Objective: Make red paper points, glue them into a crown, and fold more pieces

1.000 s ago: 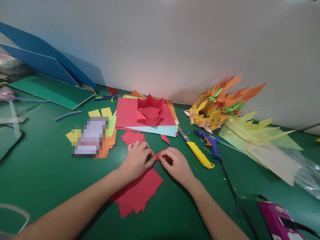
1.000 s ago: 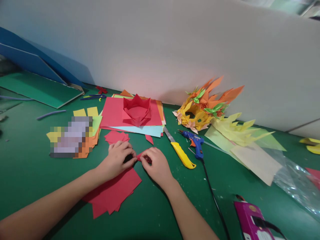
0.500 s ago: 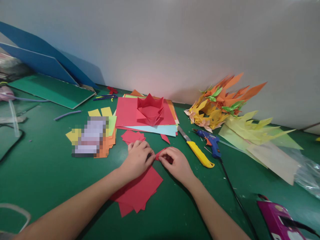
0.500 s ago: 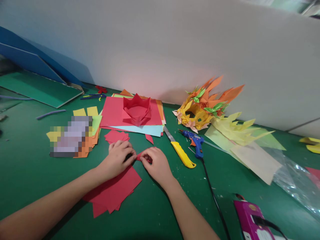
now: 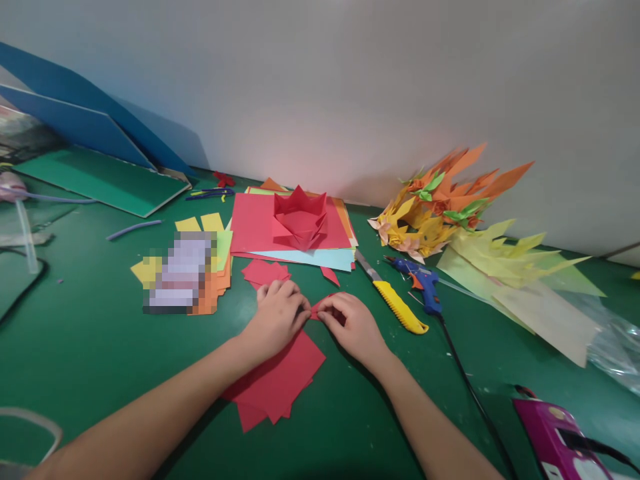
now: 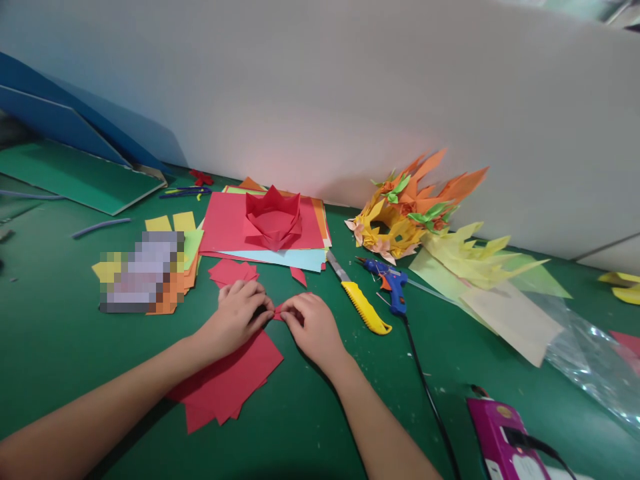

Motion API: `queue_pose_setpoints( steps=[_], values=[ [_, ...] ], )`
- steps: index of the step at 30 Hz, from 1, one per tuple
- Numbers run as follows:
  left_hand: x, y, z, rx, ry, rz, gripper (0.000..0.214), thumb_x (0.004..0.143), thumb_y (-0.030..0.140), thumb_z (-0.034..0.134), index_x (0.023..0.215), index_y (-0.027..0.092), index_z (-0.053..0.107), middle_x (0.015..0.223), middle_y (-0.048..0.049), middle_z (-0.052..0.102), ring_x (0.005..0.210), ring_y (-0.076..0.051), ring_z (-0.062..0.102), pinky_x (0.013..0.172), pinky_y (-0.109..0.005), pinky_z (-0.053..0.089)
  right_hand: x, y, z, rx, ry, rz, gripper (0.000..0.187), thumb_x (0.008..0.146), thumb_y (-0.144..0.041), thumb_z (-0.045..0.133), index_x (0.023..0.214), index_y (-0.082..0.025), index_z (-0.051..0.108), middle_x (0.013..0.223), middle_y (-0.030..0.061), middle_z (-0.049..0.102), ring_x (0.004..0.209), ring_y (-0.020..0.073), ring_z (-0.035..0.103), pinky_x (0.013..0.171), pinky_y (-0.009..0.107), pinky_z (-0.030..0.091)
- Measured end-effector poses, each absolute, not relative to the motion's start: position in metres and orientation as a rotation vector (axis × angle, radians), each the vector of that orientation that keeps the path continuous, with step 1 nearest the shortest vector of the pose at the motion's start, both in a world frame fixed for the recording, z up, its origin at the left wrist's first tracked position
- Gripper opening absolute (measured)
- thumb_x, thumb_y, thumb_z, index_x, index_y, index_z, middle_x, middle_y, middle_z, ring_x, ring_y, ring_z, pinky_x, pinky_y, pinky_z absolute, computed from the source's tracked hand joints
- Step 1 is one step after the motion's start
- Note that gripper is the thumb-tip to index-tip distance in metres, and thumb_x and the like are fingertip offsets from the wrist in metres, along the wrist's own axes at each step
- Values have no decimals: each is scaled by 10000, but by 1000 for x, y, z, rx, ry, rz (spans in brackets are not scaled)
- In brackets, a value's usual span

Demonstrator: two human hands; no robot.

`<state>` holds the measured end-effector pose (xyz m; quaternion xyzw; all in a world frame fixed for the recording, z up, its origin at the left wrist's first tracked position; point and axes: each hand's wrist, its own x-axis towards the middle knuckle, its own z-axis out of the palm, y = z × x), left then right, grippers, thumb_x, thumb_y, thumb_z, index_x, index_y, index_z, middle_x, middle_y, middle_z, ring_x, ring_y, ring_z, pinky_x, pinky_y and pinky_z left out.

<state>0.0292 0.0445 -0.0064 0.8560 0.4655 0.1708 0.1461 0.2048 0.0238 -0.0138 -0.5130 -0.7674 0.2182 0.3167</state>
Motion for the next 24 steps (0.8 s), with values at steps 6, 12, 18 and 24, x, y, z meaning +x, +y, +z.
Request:
queue_pose_setpoints(
  steps=[6,12,18,24],
  values=[
    [29,44,-10,2489,1339,519,225,913,204,462,812,197,663,869,-43,554,860,-214,446,776,-387,302,205,24,-15,-1344,-2031,538,139,842,-122,533,763,-209,608,743,23,658,723,183,574,660,304,428],
    [28,47,-11,2470,1368,473,265,921,199,443,792,207,675,873,-47,561,864,-219,449,749,-380,292,205,25,-17,-1347,-2043,527,147,845,-122,526,763,-208,612,758,29,664,738,188,575,674,311,430],
    [23,51,-8,2459,1312,424,323,931,153,375,831,222,674,894,-39,557,878,-214,456,767,-390,292,205,25,-16,-1356,-2046,532,151,842,-111,532,778,-205,631,756,27,661,749,187,581,678,307,432],
    [23,50,-3,2449,1306,408,250,921,232,439,831,214,671,970,-48,526,909,-231,429,793,-407,301,204,25,-16,-1380,-2050,542,139,836,-98,552,783,-194,638,752,26,656,738,184,573,675,304,430]
  ],
)
